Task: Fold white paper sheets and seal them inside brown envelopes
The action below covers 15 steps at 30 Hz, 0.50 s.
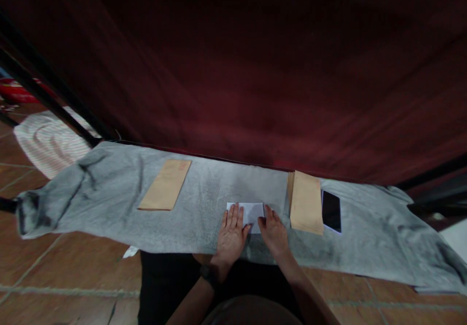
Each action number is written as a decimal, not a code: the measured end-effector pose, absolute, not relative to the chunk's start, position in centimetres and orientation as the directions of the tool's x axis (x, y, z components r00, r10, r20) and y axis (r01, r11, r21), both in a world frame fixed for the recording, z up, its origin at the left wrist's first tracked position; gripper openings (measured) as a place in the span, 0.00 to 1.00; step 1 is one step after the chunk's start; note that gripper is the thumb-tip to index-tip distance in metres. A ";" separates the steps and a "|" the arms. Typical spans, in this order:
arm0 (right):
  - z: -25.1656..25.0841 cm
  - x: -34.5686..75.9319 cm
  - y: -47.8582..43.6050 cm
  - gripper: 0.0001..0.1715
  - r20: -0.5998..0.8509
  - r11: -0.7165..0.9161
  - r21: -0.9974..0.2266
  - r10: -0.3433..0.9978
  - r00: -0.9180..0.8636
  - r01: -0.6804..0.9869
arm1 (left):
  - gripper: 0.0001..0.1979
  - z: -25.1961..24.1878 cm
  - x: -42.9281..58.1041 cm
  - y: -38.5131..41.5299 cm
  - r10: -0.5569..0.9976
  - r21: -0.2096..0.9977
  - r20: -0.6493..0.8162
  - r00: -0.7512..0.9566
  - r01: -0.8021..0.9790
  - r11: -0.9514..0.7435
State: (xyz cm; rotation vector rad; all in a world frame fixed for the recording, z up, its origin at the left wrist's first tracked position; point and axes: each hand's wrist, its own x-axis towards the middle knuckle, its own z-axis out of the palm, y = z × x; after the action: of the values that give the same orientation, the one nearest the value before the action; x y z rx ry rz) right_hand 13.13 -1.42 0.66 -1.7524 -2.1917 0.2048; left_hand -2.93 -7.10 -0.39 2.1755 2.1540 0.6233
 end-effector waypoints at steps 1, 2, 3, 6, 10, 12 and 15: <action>0.9 12.9 -1.5 0.28 0.197 0.269 -0.303 0.956 -0.216 0.914 | 0.30 -0.5 -2.9 -7.1 0.963 0.283 0.266 -0.034 0.958 -0.045; 1.0 12.5 -1.5 0.28 0.227 0.317 -0.303 0.940 -0.254 0.899 | 0.30 -0.6 -2.9 -7.1 0.963 0.279 0.266 -0.034 0.959 -0.043; 1.2 11.9 -1.7 0.28 0.248 0.375 -0.312 0.919 -0.306 0.873 | 0.30 -0.7 -3.0 -7.0 0.964 0.274 0.264 -0.029 0.961 -0.046; 1.2 9.8 -2.2 0.28 0.254 0.561 -0.340 0.827 -0.501 0.755 | 0.31 -0.6 -3.6 -7.1 0.968 0.243 0.251 0.021 0.966 -0.084; 0.7 8.3 -2.9 0.29 0.211 0.636 -0.277 0.772 -0.600 0.720 | 0.32 -0.7 -4.7 -7.5 0.964 0.225 0.264 0.018 0.971 -0.080; 0.3 8.7 -3.0 0.29 0.204 0.631 -0.233 0.776 -0.597 0.740 | 0.30 -0.7 -5.4 -7.8 0.965 0.237 0.263 -0.024 0.971 -0.040; -0.2 9.7 -2.8 0.29 0.223 0.616 -0.192 0.785 -0.578 0.764 | 0.28 -0.7 -6.6 -8.4 0.966 0.252 0.246 -0.075 0.968 0.011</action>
State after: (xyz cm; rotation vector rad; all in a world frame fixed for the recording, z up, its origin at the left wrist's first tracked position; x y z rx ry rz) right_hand 9.71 -2.82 -0.20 -1.2584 -2.5581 0.1072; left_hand -6.58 -8.35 -0.69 2.1396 2.2357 0.5627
